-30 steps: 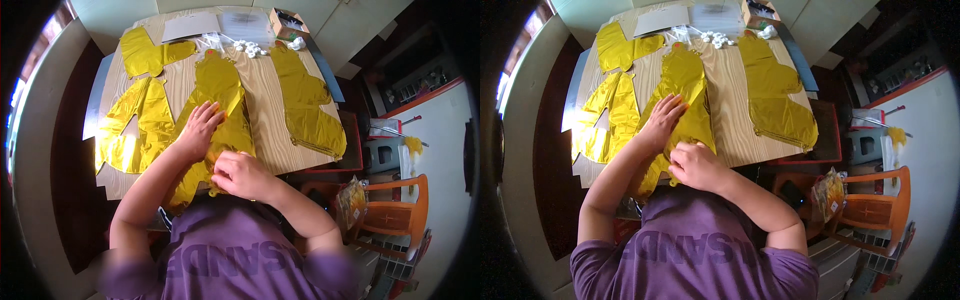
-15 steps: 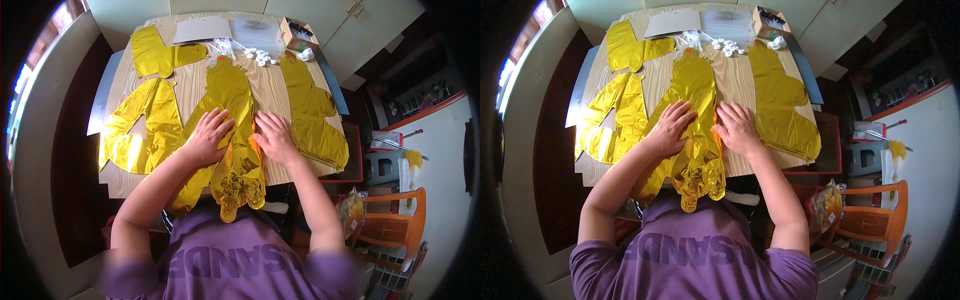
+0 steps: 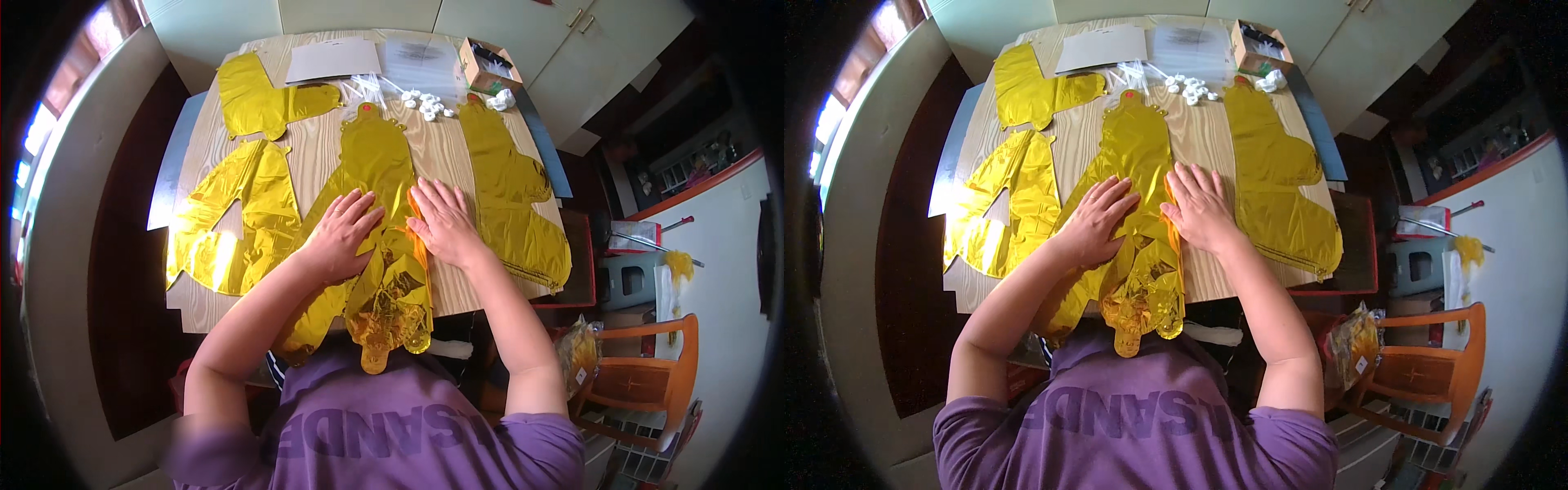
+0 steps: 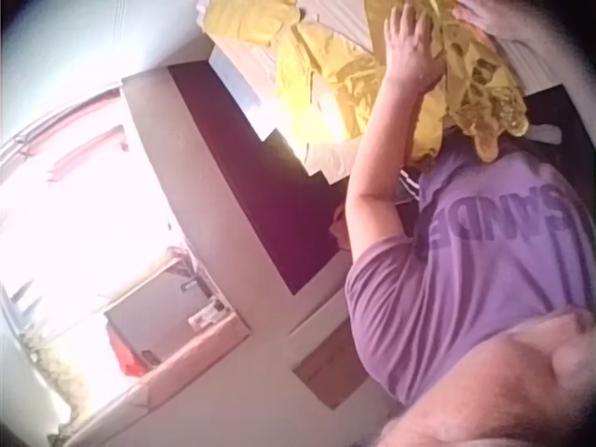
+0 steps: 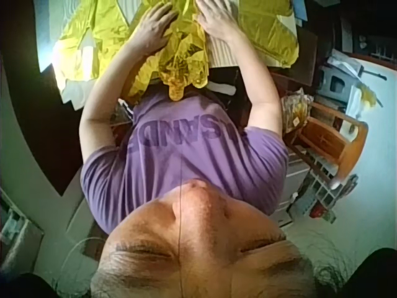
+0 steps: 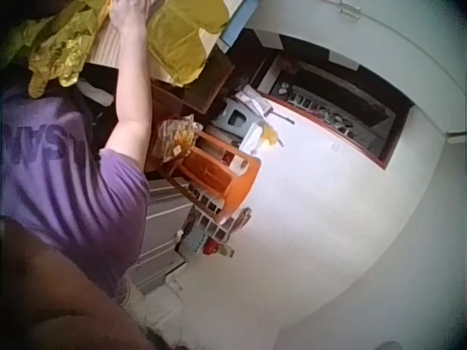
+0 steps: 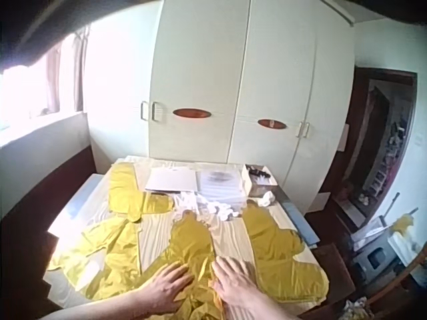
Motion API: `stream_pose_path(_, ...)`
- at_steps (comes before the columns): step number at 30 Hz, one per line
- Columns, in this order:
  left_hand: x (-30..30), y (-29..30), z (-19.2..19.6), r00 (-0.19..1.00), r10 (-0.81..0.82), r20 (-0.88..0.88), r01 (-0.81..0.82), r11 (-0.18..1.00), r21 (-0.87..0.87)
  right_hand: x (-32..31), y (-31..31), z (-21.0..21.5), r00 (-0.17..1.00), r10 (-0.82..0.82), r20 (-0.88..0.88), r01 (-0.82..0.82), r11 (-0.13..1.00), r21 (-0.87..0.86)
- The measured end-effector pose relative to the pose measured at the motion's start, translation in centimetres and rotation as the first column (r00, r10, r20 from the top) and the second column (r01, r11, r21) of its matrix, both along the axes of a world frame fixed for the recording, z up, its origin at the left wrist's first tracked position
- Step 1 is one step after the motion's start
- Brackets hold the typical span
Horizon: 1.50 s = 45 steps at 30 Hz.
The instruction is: Folding gold-colored foil balloons and placing them into cardboard packaging inserts.
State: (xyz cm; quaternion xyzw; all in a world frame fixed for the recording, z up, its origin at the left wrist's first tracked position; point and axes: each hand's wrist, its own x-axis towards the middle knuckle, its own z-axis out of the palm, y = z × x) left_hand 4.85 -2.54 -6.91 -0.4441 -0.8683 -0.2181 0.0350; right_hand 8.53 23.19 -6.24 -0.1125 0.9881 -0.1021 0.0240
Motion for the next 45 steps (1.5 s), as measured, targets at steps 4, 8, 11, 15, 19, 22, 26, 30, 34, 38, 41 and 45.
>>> stream_pose_path(4,0.2,0.0,0.1,1.000,0.010,-0.003,-0.010,1.000,-0.009,-0.4,0.0,-0.7,0.997,0.005,-0.080,-0.003,1.000,0.014)
stream_pose_path(8,0.0,0.0,-0.3,1.000,0.009,-0.006,-0.009,1.000,0.009,-1.2,0.0,-0.6,0.997,-0.009,-0.078,0.009,1.000,-0.006)
stream_pose_path(11,0.1,0.1,-0.3,1.000,0.009,-0.002,-0.009,1.000,0.007,-1.1,0.5,-1.1,0.994,-0.010,-0.110,-0.002,0.995,-0.104)
stream_pose_path(15,0.0,0.0,-0.6,1.000,-0.005,-0.024,0.006,0.999,0.032,0.4,0.6,-0.7,0.982,0.069,-0.175,-0.096,0.983,-0.154)
stream_pose_path(19,0.1,0.0,-0.7,1.000,0.013,-0.017,-0.013,1.000,0.019,0.6,0.2,-0.8,0.988,0.110,-0.113,-0.120,0.989,-0.087)
stream_pose_path(22,0.1,0.0,-0.8,1.000,0.016,-0.013,-0.016,1.000,0.013,0.4,0.0,-0.8,0.990,0.096,-0.100,-0.101,0.994,-0.048)
stream_pose_path(26,0.1,0.0,-0.7,1.000,0.011,-0.021,-0.011,1.000,0.008,0.0,0.2,-1.2,0.989,0.095,-0.114,-0.101,0.994,-0.051)
stream_pose_path(30,0.2,0.0,-0.5,1.000,-0.012,-0.014,0.012,1.000,0.021,0.1,0.4,-1.2,0.987,0.098,-0.127,-0.114,0.984,-0.134)
stream_pose_path(34,0.2,-0.1,-0.3,0.999,-0.031,-0.022,0.032,0.999,0.017,0.1,1.1,-1.7,0.951,0.057,-0.305,-0.132,0.964,-0.230)
stream_pose_path(38,0.2,-0.2,-0.2,1.000,-0.019,-0.008,0.019,1.000,-0.002,0.3,1.4,-0.9,0.943,-0.068,-0.326,-0.043,0.945,-0.324)
stream_pose_path(41,0.3,-0.2,-0.2,1.000,-0.008,0.006,0.008,1.000,-0.018,1.2,0.2,1.9,0.963,-0.123,-0.241,0.015,0.915,-0.404)
stream_pose_path(45,0.2,-0.1,-0.2,1.000,-0.021,0.008,0.021,1.000,-0.016,0.3,-0.4,3.2,0.990,0.025,-0.137,-0.073,0.931,-0.359)
